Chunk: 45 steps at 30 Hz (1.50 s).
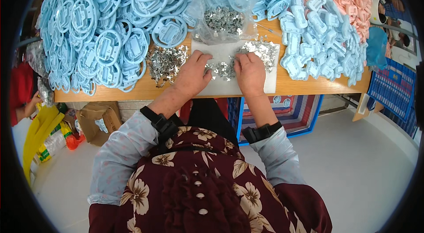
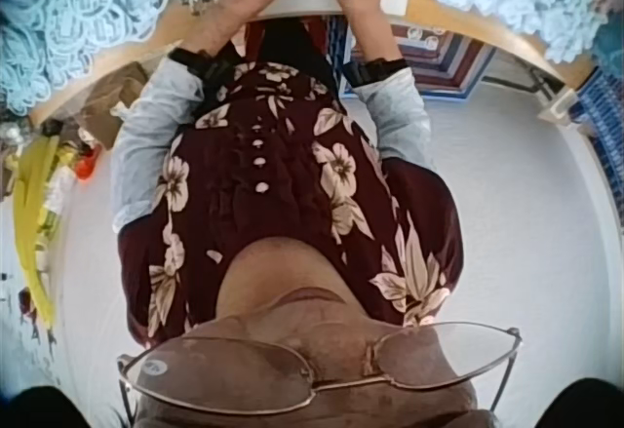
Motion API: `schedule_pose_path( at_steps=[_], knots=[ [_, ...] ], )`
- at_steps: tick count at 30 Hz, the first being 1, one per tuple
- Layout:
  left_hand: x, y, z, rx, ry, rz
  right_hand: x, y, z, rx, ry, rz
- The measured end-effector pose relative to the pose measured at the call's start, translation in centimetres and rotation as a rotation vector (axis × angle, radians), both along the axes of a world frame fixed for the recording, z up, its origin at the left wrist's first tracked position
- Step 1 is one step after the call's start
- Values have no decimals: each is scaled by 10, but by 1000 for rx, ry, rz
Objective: The recorder is assembling small plastic components, specifically sorting and placing small metal parts into plastic housings.
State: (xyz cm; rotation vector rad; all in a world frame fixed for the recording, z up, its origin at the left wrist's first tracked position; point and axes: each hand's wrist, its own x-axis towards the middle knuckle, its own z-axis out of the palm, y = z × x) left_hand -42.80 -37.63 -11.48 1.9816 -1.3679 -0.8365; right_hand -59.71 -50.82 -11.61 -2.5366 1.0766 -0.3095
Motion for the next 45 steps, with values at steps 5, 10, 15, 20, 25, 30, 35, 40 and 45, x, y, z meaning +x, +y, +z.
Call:
schedule_pose_path(
  at_steps=[5,10,15,20,25,30,35,40,45],
  knots=[
    [1,1,-7,-76,-41,34,9,-12,3,-123,-34,-6],
    [3,-2,-6,-24,6,-45,8,-6,4,-101,128,116],
    [0,4,6,-14,-9,-72,-10,29,27,294,-18,-6],
    [-4,-9,-3,88,-40,-89,-7,36,12,418,42,-59],
    [-9,-9,-9,36,116,37,-2,35,8,495,-73,-38],
    [-7,-13,-3,187,235,151,16,48,19,311,82,-40],
    [0,-15,-6,264,402,194,25,53,9,171,100,-62],
    [4,-11,-28,281,574,329,27,56,-8,-11,87,-24],
    [4,-13,-19,224,673,385,29,55,-20,-37,98,2]
  ],
)
